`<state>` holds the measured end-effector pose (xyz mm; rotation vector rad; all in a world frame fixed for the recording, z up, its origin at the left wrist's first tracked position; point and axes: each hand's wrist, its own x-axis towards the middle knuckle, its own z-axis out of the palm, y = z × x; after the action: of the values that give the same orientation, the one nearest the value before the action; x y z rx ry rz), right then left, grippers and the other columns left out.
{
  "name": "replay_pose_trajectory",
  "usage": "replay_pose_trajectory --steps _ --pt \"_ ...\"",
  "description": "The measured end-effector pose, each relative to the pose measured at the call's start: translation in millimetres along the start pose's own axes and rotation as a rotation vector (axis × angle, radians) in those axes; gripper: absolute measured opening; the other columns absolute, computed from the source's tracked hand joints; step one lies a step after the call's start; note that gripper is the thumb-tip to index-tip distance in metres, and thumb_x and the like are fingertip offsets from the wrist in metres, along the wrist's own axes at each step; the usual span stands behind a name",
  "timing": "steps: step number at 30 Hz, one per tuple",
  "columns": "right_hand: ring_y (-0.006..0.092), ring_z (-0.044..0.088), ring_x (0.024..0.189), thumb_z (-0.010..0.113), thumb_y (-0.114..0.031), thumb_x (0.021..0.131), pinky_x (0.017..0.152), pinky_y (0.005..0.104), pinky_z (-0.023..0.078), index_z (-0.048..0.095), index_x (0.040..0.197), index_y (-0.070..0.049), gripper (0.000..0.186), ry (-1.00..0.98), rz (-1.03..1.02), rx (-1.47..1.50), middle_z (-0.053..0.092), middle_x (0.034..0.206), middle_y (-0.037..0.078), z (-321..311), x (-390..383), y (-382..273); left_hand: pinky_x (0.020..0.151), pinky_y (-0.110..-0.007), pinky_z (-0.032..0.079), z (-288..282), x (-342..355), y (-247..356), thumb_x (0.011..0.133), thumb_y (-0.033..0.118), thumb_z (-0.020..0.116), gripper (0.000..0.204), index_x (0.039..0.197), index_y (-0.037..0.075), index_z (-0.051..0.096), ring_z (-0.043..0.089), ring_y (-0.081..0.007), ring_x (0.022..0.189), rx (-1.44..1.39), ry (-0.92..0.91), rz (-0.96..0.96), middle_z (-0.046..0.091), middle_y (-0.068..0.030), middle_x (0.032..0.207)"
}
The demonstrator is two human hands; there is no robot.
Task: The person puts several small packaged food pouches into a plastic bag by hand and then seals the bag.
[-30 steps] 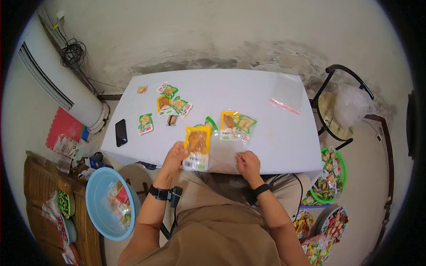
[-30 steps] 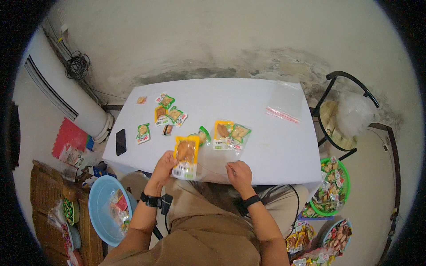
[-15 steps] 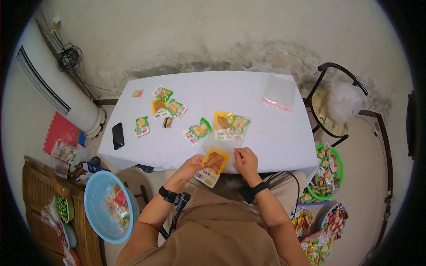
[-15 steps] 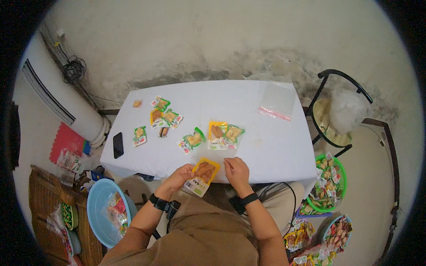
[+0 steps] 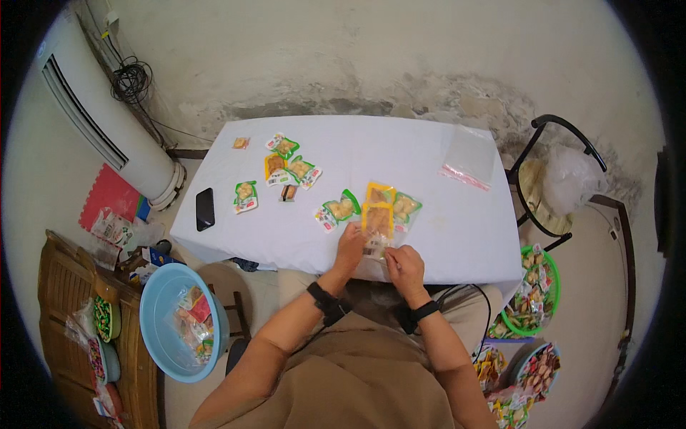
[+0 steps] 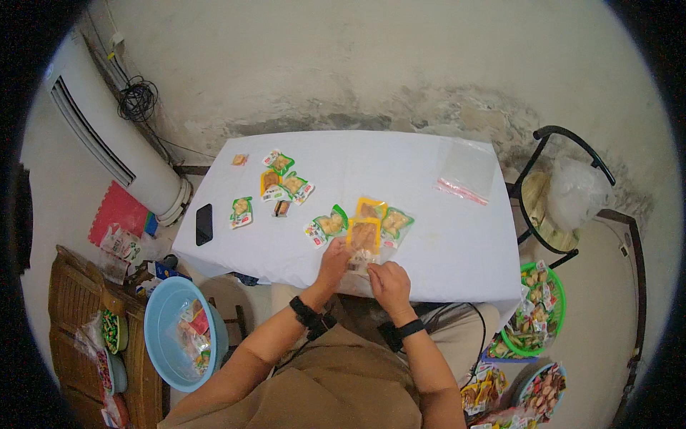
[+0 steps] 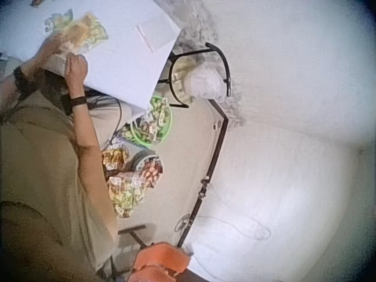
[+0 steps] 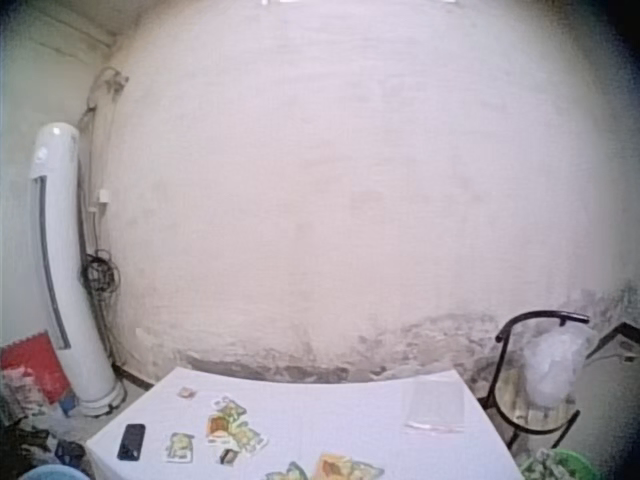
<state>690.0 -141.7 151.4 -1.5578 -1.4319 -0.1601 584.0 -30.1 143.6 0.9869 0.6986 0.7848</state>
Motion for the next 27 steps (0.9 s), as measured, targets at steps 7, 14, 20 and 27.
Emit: replay_pose_trajectory --steps 7,14,20,27 --pt "0.0276 0.052 0.060 0.065 -0.002 0.073 0.053 0.0358 0.041 0.061 0.079 -0.005 0.008 0.067 -0.038 0.058 0.051 0.064 0.009 4 0 0 0.063 -0.022 0.046 12 12 -30 0.085 0.011 0.054 0.057 0.136 0.010 0.028 0.055 -0.0090 0.085 0.065 -0.139 -0.054 0.052 -0.0043 0.109" --pt "0.0275 0.052 0.060 0.065 -0.003 0.073 0.054 0.0361 0.042 0.061 0.080 -0.006 0.009 0.008 -0.016 0.011 0.052 0.064 0.009 8 -8 3 0.055 -0.021 0.043 14 30 -33 0.084 0.000 0.053 0.062 0.139 0.008 0.027 0.055 -0.0121 0.069 0.252 0.123 0.136 0.055 -0.0091 0.102" --pt "0.0273 0.052 0.061 0.065 -0.002 0.071 0.054 0.0362 0.042 0.061 0.080 -0.006 0.011 0.016 0.022 0.001 0.051 0.064 0.009 11 -11 6 0.061 -0.024 0.046 9 36 -48 0.088 0.005 0.051 0.048 0.133 0.002 0.036 0.052 -0.0126 0.079 0.010 0.229 0.036 0.051 -0.0075 0.105" --pt "0.0279 0.052 0.060 0.065 -0.002 0.072 0.054 0.0368 0.042 0.061 0.080 -0.007 0.011 0.035 -0.009 0.070 0.051 0.064 0.009 15 -6 -1 0.084 -0.033 0.044 -11 40 -72 0.088 0.011 0.053 0.041 0.125 -0.002 0.043 0.049 -0.0247 0.108 0.025 0.183 0.232 0.047 -0.0148 0.116"
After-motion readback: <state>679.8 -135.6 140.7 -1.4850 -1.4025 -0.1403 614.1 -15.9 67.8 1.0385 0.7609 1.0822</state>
